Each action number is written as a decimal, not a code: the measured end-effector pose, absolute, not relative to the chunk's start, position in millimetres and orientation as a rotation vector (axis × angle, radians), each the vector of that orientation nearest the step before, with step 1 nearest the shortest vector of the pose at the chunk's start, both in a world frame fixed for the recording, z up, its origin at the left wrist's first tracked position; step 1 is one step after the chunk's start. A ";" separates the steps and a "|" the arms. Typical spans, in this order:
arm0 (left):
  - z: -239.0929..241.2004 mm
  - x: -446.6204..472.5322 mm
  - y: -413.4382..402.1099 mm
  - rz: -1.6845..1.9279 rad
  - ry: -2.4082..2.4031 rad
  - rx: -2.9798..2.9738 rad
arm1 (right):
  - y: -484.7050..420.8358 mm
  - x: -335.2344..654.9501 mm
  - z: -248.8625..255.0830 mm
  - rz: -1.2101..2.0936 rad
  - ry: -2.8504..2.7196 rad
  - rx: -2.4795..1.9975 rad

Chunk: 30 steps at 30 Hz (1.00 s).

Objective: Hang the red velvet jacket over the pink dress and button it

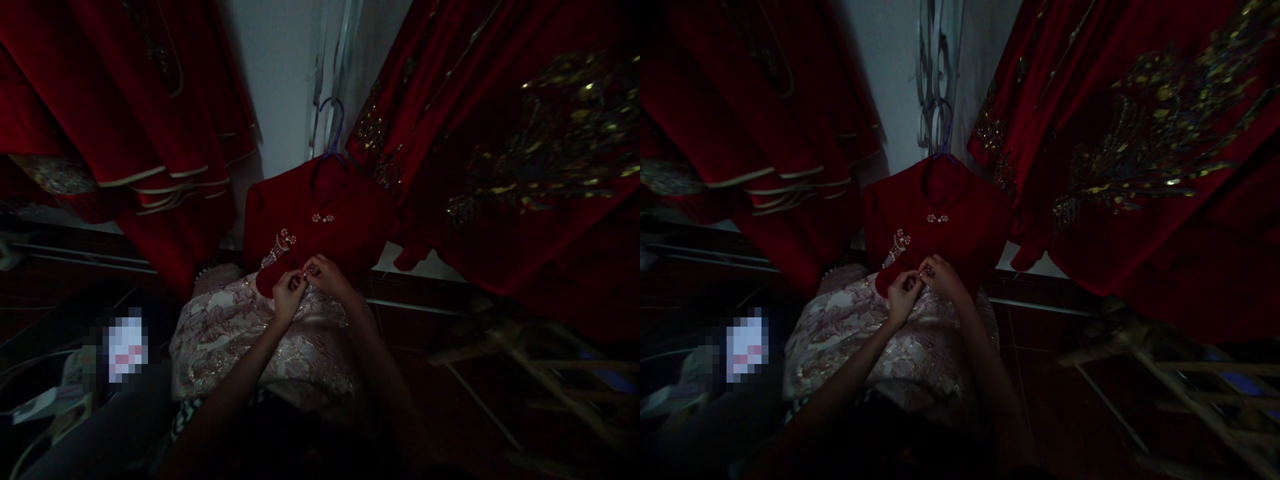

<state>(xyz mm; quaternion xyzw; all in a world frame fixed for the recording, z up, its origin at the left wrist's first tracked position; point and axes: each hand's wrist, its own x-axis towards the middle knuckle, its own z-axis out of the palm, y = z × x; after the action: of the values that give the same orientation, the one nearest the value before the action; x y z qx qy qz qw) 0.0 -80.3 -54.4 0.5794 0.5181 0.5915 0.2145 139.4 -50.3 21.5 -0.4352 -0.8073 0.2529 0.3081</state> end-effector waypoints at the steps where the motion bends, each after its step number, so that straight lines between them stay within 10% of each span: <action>1: -54.2 0.2 -80.4 1.634 1.448 1.618 | -50.4 139.3 21.1 0.661 -2.138 -1.158; 30: -51.0 1.1 -86.9 1.730 1.335 1.771 | -49.7 174.9 33.5 0.823 -2.086 -1.170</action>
<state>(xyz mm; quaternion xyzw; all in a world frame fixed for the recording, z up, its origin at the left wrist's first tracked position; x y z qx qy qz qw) 1.1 -86.9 -51.0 0.6212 0.4683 0.6068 0.1634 174.9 -49.7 33.5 -0.4412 -0.7864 0.3102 0.3012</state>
